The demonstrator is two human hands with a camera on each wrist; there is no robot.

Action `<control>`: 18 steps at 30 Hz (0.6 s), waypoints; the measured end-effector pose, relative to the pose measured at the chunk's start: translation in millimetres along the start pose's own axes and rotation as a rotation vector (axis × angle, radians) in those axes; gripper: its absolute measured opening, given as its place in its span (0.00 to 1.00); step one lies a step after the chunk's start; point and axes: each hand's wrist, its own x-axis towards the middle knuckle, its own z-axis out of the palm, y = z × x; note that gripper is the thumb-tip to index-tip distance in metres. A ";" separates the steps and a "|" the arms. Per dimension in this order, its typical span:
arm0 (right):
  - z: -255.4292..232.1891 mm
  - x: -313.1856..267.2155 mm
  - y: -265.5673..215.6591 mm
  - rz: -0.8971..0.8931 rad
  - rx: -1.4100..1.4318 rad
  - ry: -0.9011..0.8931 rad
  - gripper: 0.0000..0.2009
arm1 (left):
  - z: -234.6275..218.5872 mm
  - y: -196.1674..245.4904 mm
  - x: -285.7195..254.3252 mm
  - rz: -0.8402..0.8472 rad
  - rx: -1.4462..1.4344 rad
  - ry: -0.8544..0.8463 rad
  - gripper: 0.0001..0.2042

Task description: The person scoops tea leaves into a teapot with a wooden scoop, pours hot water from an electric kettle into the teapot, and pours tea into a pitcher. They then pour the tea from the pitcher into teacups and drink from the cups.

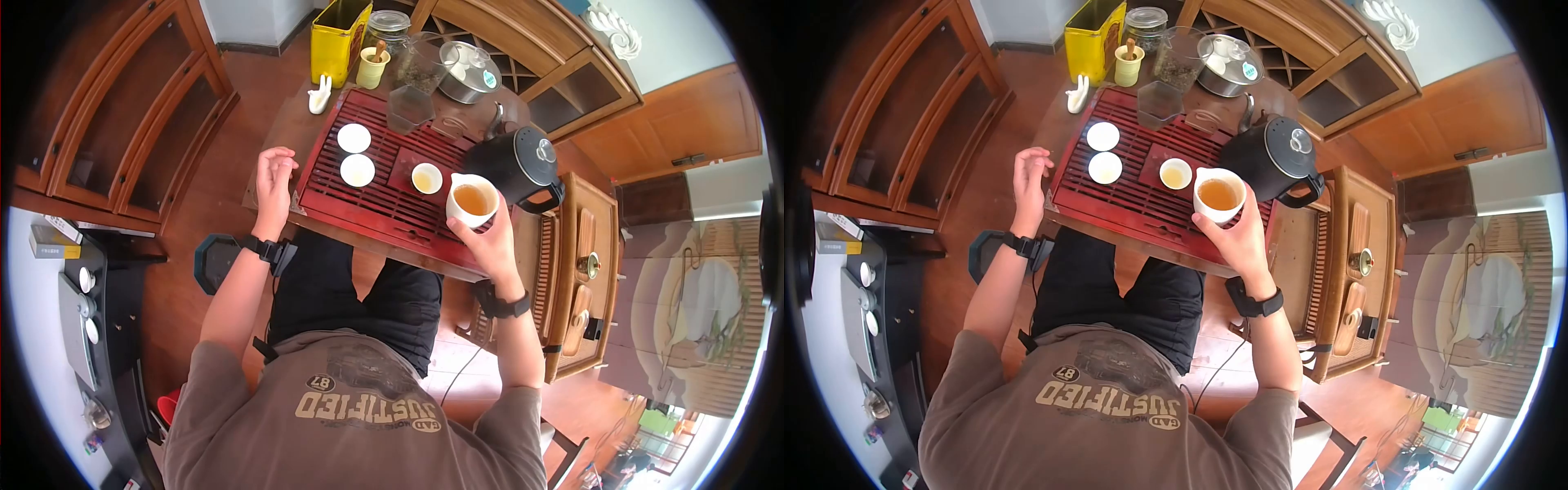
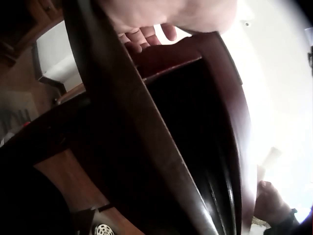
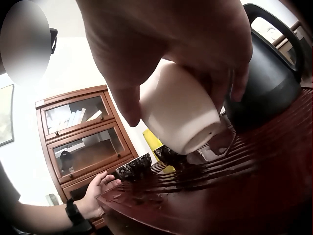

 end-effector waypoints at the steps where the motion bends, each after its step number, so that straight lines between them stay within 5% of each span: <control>1: -0.2 0.5 -2.1 0.004 -0.002 -0.021 0.36 | -1.2 -0.9 0.5 0.005 0.006 -0.007 0.06; 18: -0.7 13.7 -4.3 -0.002 -0.136 -0.096 0.38 | -2.7 0.3 -2.1 0.024 0.001 -0.036 0.05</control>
